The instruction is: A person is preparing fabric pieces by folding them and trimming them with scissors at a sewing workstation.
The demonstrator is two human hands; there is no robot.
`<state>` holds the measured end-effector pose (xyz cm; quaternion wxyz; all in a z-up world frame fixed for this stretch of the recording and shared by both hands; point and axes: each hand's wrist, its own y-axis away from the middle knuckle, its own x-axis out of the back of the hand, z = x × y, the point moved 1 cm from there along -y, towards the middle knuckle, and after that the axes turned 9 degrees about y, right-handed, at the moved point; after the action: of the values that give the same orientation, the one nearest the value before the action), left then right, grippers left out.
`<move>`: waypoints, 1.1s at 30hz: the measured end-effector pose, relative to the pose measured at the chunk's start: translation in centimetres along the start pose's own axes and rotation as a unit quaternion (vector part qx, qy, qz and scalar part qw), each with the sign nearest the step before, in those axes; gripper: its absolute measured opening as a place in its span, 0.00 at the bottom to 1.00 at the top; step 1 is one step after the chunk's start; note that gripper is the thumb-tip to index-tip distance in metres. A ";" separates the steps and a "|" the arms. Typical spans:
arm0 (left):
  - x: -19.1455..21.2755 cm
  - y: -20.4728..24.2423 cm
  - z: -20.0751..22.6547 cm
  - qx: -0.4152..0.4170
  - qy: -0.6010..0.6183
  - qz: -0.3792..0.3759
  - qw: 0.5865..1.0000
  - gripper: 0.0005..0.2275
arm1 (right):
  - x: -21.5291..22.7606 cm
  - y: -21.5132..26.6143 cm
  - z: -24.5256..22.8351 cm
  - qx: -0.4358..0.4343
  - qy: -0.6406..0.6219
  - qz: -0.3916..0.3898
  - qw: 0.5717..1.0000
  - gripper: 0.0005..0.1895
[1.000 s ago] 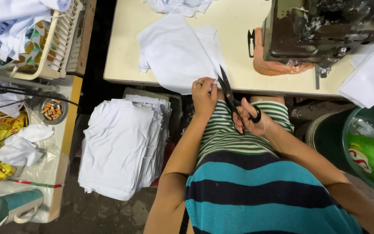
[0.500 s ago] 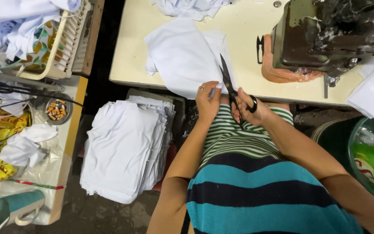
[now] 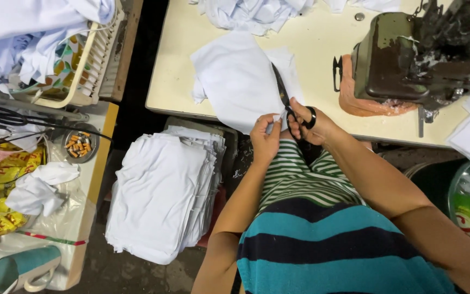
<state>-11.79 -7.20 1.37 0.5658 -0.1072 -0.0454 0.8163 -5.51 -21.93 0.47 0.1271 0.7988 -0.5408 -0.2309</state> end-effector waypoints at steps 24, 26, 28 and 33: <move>0.4 0.7 -0.8 -0.132 -0.311 -0.177 0.925 0.01 | -0.8 -0.4 -3.3 -0.064 -0.018 -0.032 0.997 0.43; 0.5 1.7 -0.1 -0.114 -0.302 -0.175 0.930 0.02 | -0.8 0.0 -3.7 -0.061 -0.013 -0.021 0.998 0.43; 0.8 2.4 0.0 -0.095 -0.292 -0.172 0.936 0.03 | -0.4 -0.5 -2.7 -0.058 -0.008 -0.009 0.998 0.43; 1.1 2.7 -0.4 -0.054 -0.267 -0.160 0.949 0.03 | 0.6 -1.8 -0.2 -0.041 0.001 -0.010 0.999 0.39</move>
<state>-14.56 -7.18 0.32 0.6496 0.0928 -0.2556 0.7100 -3.72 -21.85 -0.29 0.1578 0.7986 -0.5227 -0.2531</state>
